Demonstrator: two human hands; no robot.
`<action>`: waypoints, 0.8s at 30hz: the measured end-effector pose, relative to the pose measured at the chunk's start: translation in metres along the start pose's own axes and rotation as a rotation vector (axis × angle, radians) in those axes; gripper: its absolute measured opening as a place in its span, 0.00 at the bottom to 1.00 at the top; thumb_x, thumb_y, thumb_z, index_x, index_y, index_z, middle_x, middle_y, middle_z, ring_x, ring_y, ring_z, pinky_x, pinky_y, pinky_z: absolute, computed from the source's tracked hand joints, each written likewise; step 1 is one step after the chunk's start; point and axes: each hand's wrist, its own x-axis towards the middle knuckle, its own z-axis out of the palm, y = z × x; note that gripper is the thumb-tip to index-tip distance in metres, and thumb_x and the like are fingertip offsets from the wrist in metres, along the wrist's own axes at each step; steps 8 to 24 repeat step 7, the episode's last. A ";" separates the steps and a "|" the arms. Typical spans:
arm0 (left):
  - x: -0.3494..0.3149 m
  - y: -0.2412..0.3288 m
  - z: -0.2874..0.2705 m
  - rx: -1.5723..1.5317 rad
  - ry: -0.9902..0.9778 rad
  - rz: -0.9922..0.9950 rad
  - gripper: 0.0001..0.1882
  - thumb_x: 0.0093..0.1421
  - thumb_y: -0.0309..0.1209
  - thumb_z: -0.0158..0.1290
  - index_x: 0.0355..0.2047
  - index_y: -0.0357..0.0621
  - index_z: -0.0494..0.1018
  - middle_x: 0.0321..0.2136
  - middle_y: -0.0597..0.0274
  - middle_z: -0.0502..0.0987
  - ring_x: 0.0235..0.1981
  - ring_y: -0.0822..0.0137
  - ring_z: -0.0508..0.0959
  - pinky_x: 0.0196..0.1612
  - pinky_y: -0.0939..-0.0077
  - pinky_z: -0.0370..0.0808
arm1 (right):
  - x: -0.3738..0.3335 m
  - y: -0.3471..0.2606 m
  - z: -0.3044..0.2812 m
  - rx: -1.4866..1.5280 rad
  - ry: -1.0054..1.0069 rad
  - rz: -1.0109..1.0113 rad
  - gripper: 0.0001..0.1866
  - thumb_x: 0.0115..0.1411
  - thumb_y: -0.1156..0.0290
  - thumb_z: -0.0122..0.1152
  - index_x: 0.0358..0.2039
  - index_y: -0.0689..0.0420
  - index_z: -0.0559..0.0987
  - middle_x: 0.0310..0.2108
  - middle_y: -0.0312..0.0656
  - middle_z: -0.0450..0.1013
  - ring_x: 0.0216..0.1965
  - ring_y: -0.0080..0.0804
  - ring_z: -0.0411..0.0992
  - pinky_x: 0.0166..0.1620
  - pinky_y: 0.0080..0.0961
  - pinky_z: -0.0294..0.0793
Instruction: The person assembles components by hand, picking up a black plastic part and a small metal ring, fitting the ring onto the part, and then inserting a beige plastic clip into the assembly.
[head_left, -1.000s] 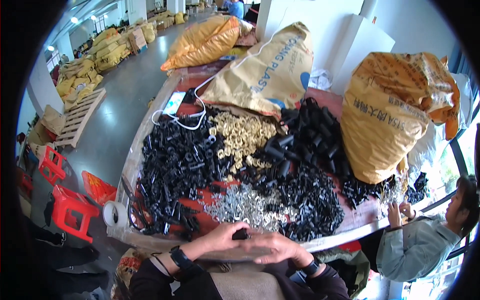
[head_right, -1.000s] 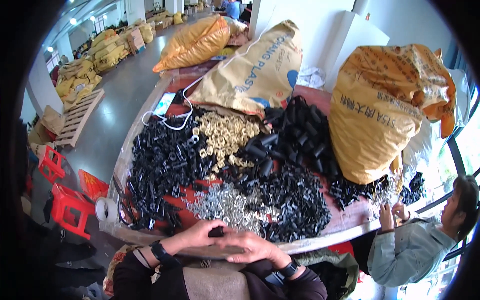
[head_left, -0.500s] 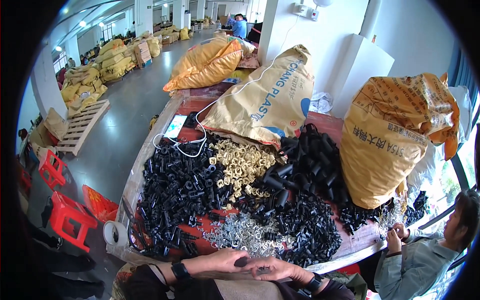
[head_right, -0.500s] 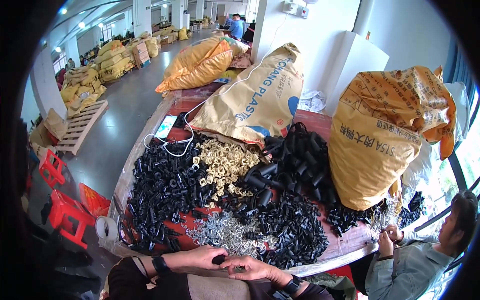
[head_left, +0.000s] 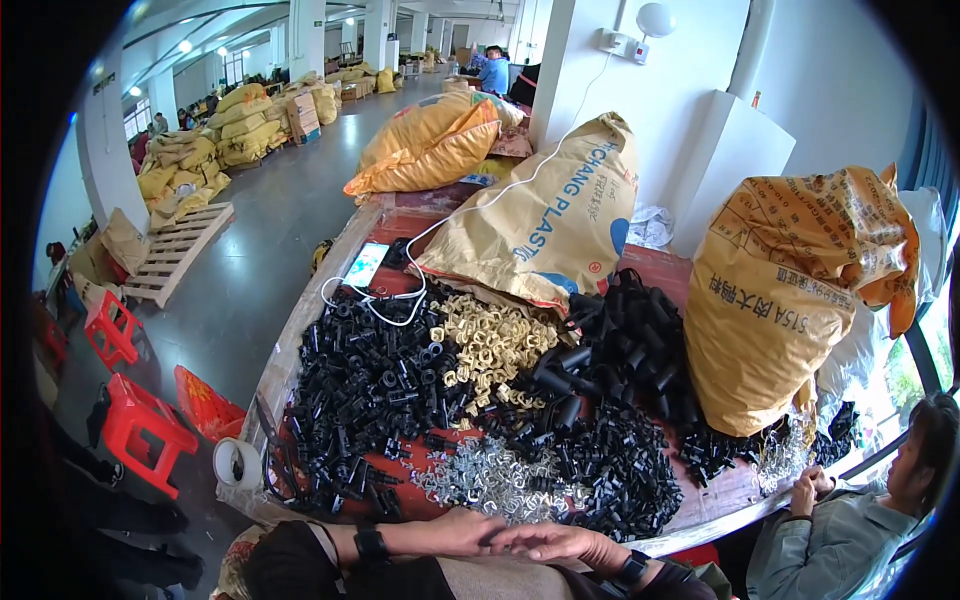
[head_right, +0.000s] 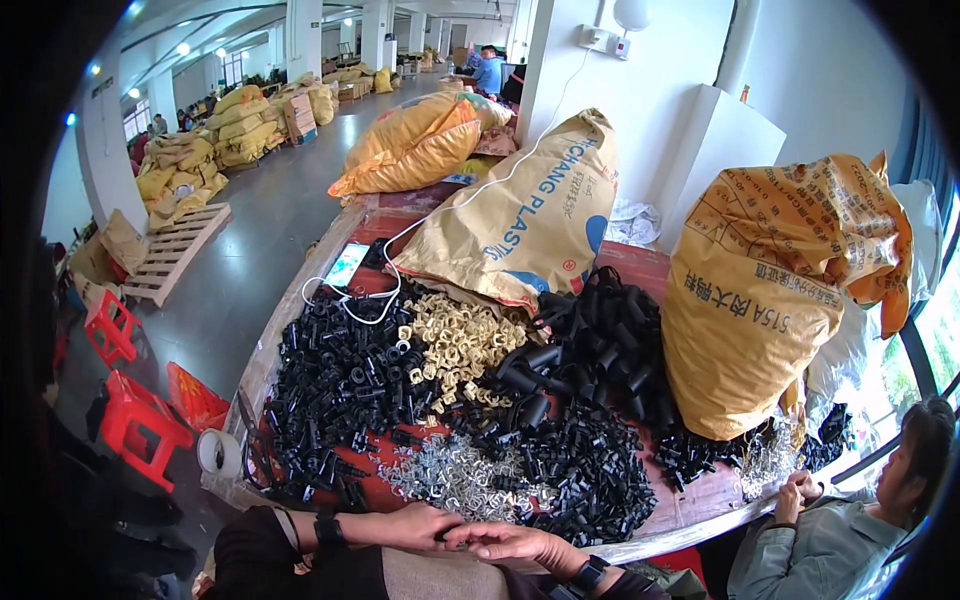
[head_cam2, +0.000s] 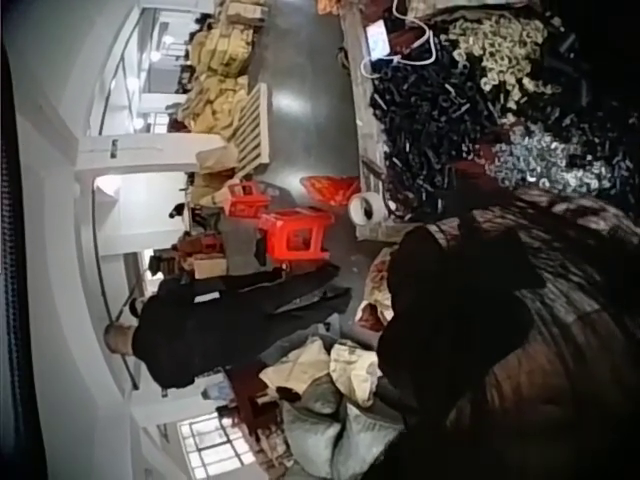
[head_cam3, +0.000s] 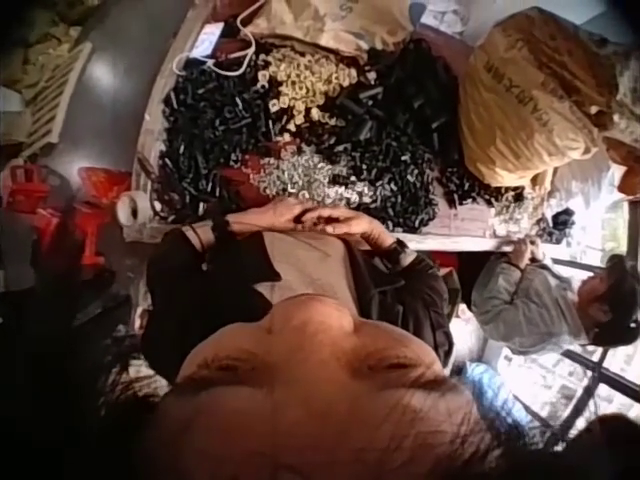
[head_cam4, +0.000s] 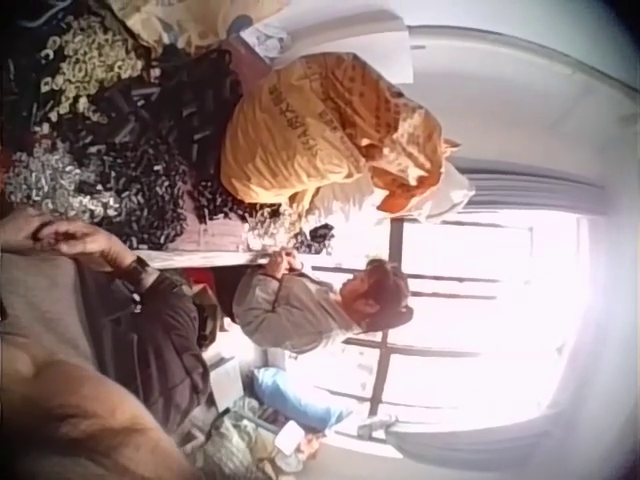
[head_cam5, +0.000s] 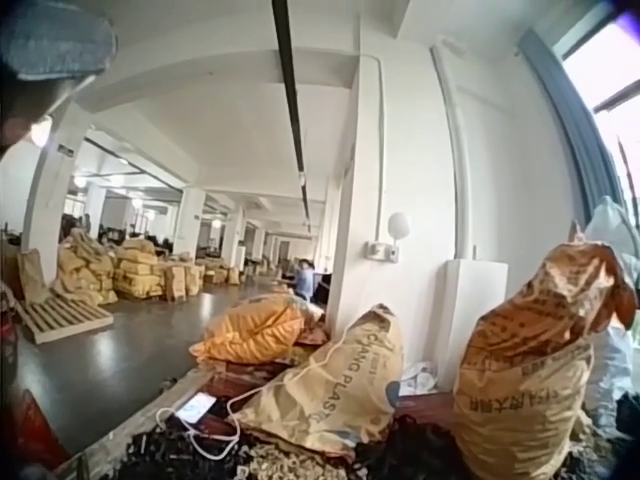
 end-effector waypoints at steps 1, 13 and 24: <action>0.000 0.000 0.002 -0.030 0.013 0.031 0.19 0.47 0.38 0.48 0.38 0.43 0.61 0.28 0.51 0.71 0.29 0.52 0.73 0.29 0.61 0.70 | -0.002 0.001 0.001 0.062 -0.005 0.005 0.29 0.50 0.59 0.54 0.51 0.57 0.61 0.45 0.41 0.63 0.48 0.25 0.59 0.51 0.25 0.54; 0.000 -0.008 0.007 -0.076 -0.161 0.049 0.18 0.49 0.38 0.45 0.38 0.42 0.61 0.29 0.47 0.71 0.30 0.49 0.72 0.29 0.62 0.69 | -0.011 -0.007 0.009 0.314 0.018 0.231 0.35 0.47 0.54 0.56 0.53 0.56 0.58 0.53 0.45 0.55 0.56 0.30 0.48 0.58 0.26 0.39; 0.000 -0.008 0.007 -0.076 -0.161 0.049 0.18 0.49 0.38 0.45 0.38 0.42 0.61 0.29 0.47 0.71 0.30 0.49 0.72 0.29 0.62 0.69 | -0.011 -0.007 0.009 0.314 0.018 0.231 0.35 0.47 0.54 0.56 0.53 0.56 0.58 0.53 0.45 0.55 0.56 0.30 0.48 0.58 0.26 0.39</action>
